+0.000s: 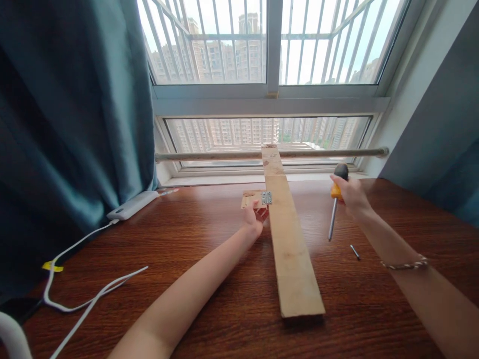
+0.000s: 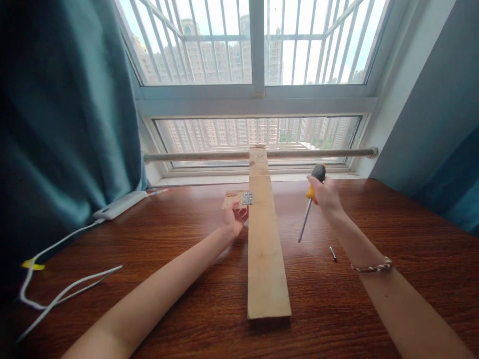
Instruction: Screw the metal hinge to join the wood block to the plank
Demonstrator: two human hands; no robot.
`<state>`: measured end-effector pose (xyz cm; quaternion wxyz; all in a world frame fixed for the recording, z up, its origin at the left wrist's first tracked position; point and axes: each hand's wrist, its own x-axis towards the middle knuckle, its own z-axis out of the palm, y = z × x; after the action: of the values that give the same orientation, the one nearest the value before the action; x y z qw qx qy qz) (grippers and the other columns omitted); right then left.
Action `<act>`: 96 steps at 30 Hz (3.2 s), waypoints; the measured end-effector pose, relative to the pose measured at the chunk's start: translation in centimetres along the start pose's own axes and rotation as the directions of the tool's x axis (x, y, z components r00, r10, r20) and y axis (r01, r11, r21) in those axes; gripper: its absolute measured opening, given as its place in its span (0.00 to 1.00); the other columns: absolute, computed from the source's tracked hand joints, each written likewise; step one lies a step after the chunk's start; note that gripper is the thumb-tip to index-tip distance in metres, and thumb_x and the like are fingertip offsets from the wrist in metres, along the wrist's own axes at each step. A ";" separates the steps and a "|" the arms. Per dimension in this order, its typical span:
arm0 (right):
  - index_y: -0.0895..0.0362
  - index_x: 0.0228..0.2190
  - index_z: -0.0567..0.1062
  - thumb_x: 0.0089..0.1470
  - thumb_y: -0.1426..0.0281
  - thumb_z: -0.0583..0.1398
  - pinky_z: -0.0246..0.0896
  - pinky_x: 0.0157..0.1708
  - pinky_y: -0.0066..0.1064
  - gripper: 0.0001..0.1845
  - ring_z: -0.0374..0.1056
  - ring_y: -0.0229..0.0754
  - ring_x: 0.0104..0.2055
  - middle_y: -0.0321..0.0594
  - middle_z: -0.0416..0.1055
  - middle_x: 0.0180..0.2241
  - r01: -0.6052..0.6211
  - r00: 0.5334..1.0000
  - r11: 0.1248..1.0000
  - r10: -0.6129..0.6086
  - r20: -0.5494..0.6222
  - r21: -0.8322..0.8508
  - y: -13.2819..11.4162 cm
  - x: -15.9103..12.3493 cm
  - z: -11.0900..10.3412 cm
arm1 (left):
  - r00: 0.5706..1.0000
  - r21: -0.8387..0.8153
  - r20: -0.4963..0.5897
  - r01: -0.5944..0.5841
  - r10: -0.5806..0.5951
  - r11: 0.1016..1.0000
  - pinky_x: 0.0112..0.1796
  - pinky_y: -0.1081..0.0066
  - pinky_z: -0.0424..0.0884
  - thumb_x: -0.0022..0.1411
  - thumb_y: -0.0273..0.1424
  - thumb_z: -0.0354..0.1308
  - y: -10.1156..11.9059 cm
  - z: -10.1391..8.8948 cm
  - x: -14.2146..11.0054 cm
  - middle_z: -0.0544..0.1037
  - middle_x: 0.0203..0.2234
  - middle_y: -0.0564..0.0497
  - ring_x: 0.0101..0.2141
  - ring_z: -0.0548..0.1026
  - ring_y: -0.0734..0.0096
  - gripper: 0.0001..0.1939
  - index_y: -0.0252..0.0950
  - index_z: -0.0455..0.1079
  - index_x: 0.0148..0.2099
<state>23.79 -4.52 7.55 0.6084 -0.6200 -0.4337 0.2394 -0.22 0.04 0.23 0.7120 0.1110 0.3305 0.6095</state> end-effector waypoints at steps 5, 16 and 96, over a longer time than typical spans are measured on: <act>0.59 0.30 0.72 0.46 0.61 0.62 0.61 0.23 0.30 0.14 0.69 0.44 0.27 0.41 0.71 0.24 0.077 0.982 0.830 0.033 0.188 -0.552 6.3 -0.7 0.0 | 0.999 0.000 -0.036 -0.002 0.002 1.000 0.23 0.74 0.67 0.52 0.24 0.55 0.1 0.2 -0.5 0.71 0.19 0.52 0.20 0.70 0.74 0.05 0.36 0.64 0.26; 0.55 0.47 0.71 0.52 0.53 0.54 0.61 0.36 0.36 0.26 0.71 0.56 0.43 0.51 0.75 0.40 0.286 0.912 0.471 0.135 0.388 -0.835 8.7 -2.4 1.4 | 1.000 0.030 -0.005 -0.021 0.021 0.999 0.24 0.74 0.67 0.49 0.23 0.57 -0.1 -0.2 0.0 0.73 0.22 0.51 0.21 0.70 0.74 0.03 0.35 0.67 0.28; 0.59 0.26 0.70 0.46 0.72 0.62 0.70 0.24 0.24 0.05 0.74 0.39 0.29 0.38 0.71 0.26 -0.360 0.785 0.930 0.263 0.560 0.068 3.5 -3.9 0.4 | 0.999 0.059 0.017 -0.032 0.031 0.998 0.23 0.77 0.66 0.45 0.16 0.56 -0.1 -0.2 0.3 0.73 0.18 0.53 0.18 0.69 0.79 0.07 0.33 0.67 0.23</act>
<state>22.30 -7.15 3.20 0.4635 -0.5353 -0.4567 0.5386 -0.23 0.20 -0.07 0.7013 0.1424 0.3408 0.6097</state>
